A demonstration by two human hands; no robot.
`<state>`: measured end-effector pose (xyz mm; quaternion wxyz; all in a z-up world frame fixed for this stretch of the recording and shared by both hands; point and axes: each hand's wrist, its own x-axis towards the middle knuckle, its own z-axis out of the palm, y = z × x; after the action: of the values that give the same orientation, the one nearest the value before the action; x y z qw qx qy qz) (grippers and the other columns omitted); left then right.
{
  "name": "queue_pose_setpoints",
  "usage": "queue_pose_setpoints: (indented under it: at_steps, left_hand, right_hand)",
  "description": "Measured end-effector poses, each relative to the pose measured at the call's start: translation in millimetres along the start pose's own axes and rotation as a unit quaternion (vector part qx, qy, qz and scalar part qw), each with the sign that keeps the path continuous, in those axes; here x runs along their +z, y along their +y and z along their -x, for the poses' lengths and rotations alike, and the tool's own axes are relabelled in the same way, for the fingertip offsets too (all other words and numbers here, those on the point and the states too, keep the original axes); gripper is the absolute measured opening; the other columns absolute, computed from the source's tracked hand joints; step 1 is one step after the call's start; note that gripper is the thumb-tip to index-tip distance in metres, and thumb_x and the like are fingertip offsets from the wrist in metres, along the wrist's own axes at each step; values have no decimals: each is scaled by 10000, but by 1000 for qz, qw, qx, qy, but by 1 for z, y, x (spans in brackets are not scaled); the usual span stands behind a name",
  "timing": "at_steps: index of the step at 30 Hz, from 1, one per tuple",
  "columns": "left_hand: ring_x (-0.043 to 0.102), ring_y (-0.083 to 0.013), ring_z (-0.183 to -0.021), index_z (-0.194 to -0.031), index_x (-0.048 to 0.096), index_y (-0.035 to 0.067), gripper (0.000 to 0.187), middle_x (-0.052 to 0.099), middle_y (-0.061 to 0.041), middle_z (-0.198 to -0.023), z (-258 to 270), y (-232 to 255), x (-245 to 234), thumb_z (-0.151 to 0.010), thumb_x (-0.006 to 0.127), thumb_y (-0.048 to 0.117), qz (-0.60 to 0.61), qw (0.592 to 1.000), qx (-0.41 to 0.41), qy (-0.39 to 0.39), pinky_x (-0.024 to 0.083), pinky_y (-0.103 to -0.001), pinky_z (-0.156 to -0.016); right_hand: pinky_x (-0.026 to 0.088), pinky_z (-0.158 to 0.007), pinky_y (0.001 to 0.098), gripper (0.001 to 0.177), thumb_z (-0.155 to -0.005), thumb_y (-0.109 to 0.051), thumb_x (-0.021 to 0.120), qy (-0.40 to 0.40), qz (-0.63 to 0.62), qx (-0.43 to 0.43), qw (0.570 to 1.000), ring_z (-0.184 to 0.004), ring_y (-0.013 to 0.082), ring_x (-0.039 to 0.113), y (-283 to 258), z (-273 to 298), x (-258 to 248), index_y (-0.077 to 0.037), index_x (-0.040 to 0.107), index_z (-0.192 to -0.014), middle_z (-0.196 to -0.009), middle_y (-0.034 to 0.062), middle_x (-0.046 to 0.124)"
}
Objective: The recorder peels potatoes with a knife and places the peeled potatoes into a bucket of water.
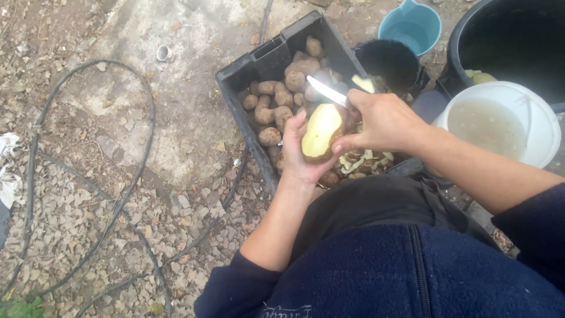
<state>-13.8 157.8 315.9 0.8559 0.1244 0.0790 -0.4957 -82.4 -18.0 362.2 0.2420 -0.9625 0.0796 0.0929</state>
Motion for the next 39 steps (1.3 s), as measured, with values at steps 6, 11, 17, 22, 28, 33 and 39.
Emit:
queue_pose_setpoints:
  at_steps: [6,11,17,22,28,33,39]
  left_hand:
    - [619,-339,-654,-967,660,24,316,636,-243,-795,18,-9,35,-809,669,298,95,995,-5,23,550,-435,-700]
    - [663,-328,-856,-1075,635,26,388,666,-208,-1025,2,-21,10,-806,706,297,135,987,40,83,570,-422,-777]
    - [653,-274,-928,-1158,644,78,516,675,-132,-1086,-3,-33,-5,-780,687,427,91,977,94,166,557,-378,-845]
    - [654,-258,-964,-1212,634,98,583,672,-117,-1129,-12,-38,-10,-784,677,492,97,973,110,179,555,-365,-861]
    - [681,-258,-980,-1171,688,123,561,702,-103,-1128,-27,-47,-27,-773,676,518,116,954,141,239,569,-380,-874]
    - [636,-249,-1118,-1301,621,106,588,648,-100,-1297,-46,-41,-52,-839,653,469,71,945,171,271,510,-373,-1010]
    - [611,-271,-899,-1250,533,43,429,590,-146,-1126,-14,-32,-20,-909,522,303,84,947,167,262,517,-324,-693]
  right_hand:
    - [547,-633,446,779,-666,-902,650,127,-13,-73,989,-664,375,698,6,12,13,-137,551,-776,-594,87,617]
    - [544,-611,456,665,-920,-820,420,175,56,-91,979,-646,355,693,11,14,30,-180,534,-782,-579,82,597]
    - [559,-650,504,713,-688,-863,658,72,17,-17,997,-711,385,733,-5,28,35,-181,546,-865,-678,96,688]
    - [551,-619,467,692,-779,-871,567,121,13,-28,992,-690,346,724,2,32,52,-184,520,-847,-637,72,639]
    - [527,-544,344,593,-963,-774,408,227,136,-112,958,-585,210,679,2,35,56,-218,524,-795,-613,-6,567]
    - [512,-533,353,543,-987,-684,454,234,135,-148,951,-583,207,670,9,33,62,-220,535,-715,-589,-5,559]
    - [559,-372,326,276,-1086,-245,442,163,367,-67,913,-432,153,603,42,-25,-3,-67,568,-1256,-616,-17,607]
